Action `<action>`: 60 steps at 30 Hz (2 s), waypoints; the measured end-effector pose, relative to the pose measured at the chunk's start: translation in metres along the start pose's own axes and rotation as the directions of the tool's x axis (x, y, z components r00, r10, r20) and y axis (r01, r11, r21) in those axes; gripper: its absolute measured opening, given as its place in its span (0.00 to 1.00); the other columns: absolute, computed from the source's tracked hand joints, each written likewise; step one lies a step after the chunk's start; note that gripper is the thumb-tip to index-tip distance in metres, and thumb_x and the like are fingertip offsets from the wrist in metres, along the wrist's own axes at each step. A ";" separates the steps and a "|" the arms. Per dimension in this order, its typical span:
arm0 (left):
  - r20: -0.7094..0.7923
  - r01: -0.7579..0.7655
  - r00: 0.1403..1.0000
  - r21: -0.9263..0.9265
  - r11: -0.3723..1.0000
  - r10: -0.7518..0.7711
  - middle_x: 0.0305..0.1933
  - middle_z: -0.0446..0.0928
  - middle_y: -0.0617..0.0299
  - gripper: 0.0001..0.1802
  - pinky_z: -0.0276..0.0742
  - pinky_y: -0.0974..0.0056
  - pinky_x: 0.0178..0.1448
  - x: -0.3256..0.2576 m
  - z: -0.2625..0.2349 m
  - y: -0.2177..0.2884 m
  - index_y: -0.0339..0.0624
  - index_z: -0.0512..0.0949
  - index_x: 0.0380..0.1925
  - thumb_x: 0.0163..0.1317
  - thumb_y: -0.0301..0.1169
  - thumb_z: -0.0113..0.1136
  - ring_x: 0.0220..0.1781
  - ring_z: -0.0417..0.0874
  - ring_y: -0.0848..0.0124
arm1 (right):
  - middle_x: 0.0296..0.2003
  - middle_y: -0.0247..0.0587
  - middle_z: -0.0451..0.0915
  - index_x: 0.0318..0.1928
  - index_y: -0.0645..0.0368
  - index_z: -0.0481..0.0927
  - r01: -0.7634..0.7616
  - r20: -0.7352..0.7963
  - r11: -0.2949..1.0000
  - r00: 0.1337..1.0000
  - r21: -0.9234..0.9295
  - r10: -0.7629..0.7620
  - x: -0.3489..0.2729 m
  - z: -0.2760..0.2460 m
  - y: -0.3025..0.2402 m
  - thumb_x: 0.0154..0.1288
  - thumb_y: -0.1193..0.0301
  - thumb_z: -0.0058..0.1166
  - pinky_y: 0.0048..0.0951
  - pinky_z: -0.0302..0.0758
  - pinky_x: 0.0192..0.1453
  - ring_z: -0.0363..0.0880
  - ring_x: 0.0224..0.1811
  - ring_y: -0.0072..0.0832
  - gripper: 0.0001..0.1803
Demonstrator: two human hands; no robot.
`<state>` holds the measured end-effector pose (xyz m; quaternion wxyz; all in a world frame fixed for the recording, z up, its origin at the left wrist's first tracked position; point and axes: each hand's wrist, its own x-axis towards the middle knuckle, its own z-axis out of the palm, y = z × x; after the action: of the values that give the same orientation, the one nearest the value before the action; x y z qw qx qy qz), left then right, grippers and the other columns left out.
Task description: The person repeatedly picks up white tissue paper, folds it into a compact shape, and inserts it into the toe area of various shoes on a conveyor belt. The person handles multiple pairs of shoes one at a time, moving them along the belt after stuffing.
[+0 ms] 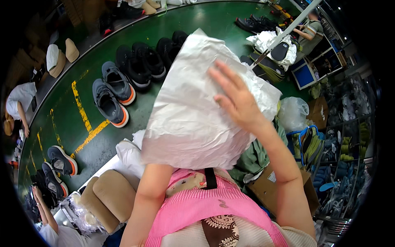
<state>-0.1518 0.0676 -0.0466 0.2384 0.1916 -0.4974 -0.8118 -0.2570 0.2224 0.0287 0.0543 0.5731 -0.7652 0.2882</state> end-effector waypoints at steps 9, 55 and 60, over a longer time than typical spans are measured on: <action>-0.045 -0.044 0.998 -0.033 0.999 0.042 0.38 0.78 0.63 0.11 0.73 0.71 0.44 0.024 0.000 -0.006 0.35 0.76 0.44 0.68 0.30 0.48 0.38 0.77 0.77 | 0.60 0.55 0.67 0.68 0.65 0.51 -0.487 0.195 0.713 0.869 0.504 0.456 0.009 0.008 0.021 0.51 0.57 0.66 0.32 0.62 0.65 0.66 0.63 0.39 0.52; 0.102 -0.092 0.979 -0.558 0.825 0.178 0.60 0.70 0.59 0.25 0.68 0.59 0.64 -0.001 0.026 0.052 0.39 0.64 0.61 0.68 0.40 0.50 0.60 0.72 0.66 | 0.36 0.49 0.77 0.41 0.64 0.77 -0.109 -0.292 0.972 0.942 0.209 0.168 -0.031 0.047 0.002 0.52 0.73 0.61 0.38 0.74 0.42 0.77 0.38 0.48 0.15; 0.196 -0.089 0.962 -0.428 0.900 0.189 0.59 0.70 0.58 0.30 0.69 0.59 0.63 -0.011 0.029 0.048 0.39 0.63 0.61 0.64 0.43 0.56 0.59 0.72 0.64 | 0.36 0.44 0.78 0.42 0.64 0.78 -0.178 -0.418 0.946 0.864 0.269 0.282 -0.032 0.075 0.009 0.50 0.77 0.59 0.33 0.74 0.42 0.78 0.37 0.41 0.16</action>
<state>-0.1495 0.0755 0.0100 0.2714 0.0039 -0.3505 -0.8964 -0.2354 0.2132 -0.0502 0.1309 0.3970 -0.7578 0.5010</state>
